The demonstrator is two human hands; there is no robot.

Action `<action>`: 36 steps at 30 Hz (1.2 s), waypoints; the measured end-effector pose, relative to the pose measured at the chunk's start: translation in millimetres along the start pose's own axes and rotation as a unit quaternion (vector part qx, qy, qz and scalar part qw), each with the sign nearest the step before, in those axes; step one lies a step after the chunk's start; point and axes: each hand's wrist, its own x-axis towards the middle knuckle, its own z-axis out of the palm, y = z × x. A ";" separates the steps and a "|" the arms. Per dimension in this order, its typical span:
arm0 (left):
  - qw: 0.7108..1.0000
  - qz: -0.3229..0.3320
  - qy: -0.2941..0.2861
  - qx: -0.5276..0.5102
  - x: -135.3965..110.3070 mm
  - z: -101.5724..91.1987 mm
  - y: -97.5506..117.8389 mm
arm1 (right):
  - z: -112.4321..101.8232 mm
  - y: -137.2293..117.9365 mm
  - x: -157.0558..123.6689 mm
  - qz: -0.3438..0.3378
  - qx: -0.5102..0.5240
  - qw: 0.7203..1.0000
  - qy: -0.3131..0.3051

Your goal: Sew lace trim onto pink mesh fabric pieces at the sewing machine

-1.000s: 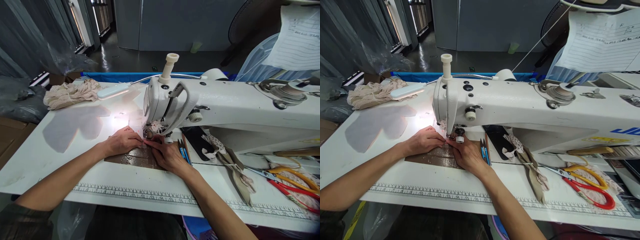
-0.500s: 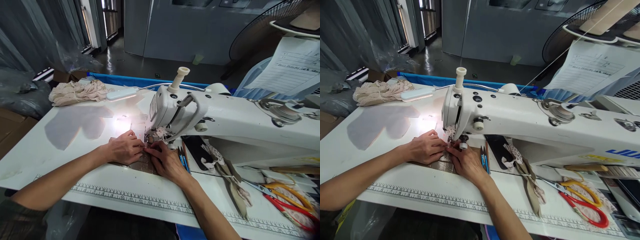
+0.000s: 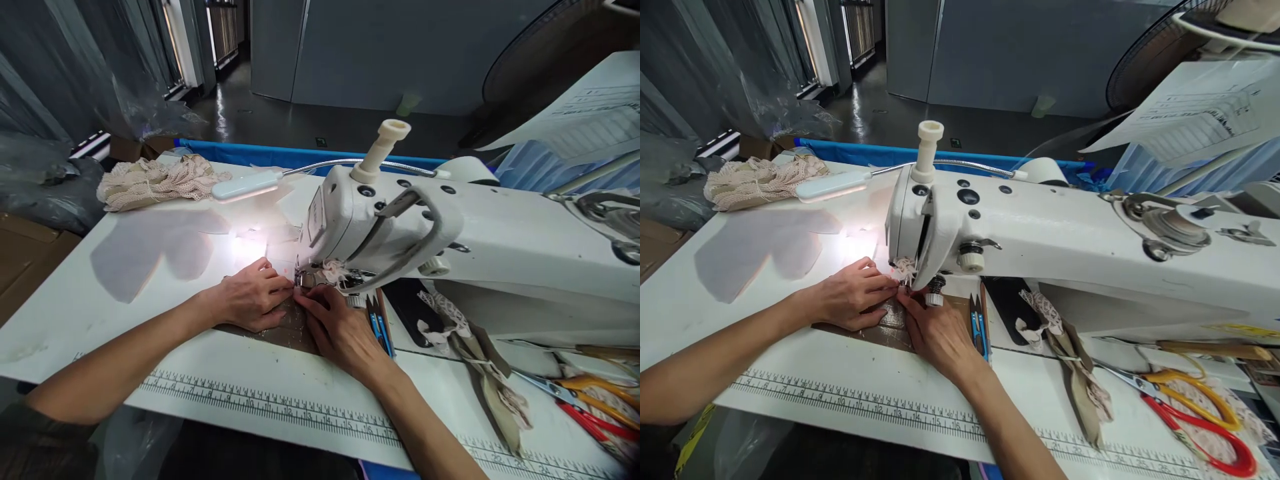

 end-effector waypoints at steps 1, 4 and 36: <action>1.000 -0.001 -0.004 0.002 0.1 -0.1 -0.6 | 0.7 0.2 0.2 0.002 -0.007 1.000 0.001; 1.000 -0.004 -0.009 0.003 0.4 0.0 -2.4 | 3.5 0.5 1.6 0.010 -0.020 1.000 -0.006; 0.996 -0.082 -0.023 0.006 1.9 7.1 -10.8 | -12.4 19.4 7.1 0.219 0.197 0.953 0.072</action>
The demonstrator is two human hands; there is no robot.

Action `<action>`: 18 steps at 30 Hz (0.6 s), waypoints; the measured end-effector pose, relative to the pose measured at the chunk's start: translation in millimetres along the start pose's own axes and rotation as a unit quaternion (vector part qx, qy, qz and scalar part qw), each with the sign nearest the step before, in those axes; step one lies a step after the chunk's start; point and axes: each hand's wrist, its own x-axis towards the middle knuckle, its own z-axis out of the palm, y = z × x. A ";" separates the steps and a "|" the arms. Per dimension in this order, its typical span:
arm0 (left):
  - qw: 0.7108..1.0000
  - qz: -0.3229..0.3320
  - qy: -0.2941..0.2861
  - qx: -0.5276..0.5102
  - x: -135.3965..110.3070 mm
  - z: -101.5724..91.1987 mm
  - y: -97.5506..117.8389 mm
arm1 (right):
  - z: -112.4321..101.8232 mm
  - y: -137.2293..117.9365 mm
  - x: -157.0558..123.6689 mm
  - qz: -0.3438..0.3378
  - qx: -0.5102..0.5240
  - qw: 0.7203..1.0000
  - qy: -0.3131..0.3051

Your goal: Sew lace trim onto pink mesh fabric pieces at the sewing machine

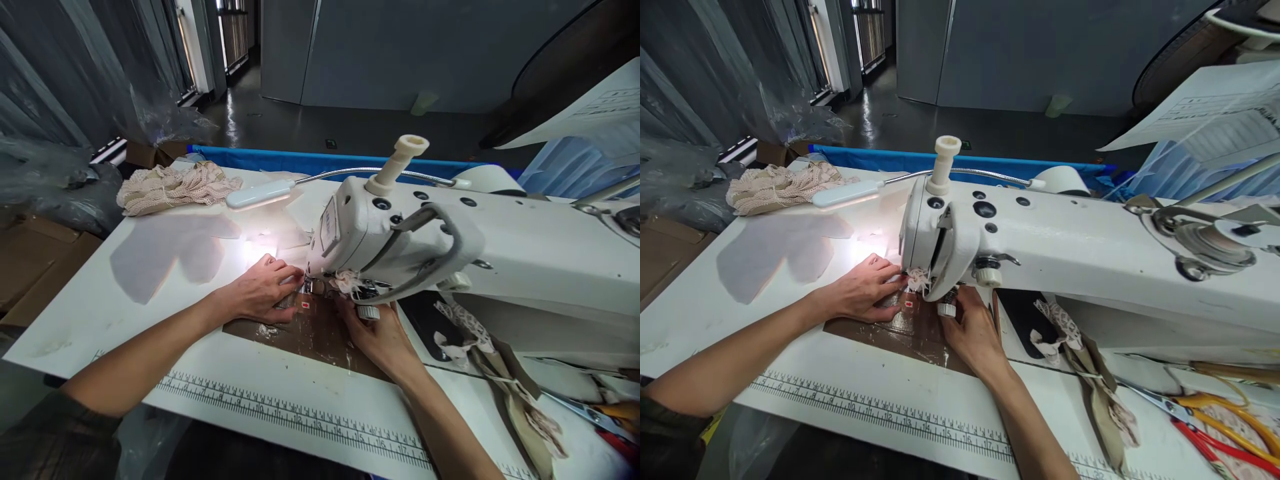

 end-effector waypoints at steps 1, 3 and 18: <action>1.000 -0.007 0.003 -0.005 0.1 -0.7 0.7 | 1.7 1.4 -0.3 0.005 0.001 1.000 0.009; 0.999 -0.029 0.006 -0.028 0.7 -3.4 2.3 | 4.3 4.0 -0.3 0.010 -0.003 1.000 0.021; 0.986 -0.055 -0.034 -0.154 43.6 -14.6 -50.1 | 12.4 5.6 -11.1 -0.054 -0.110 0.992 0.017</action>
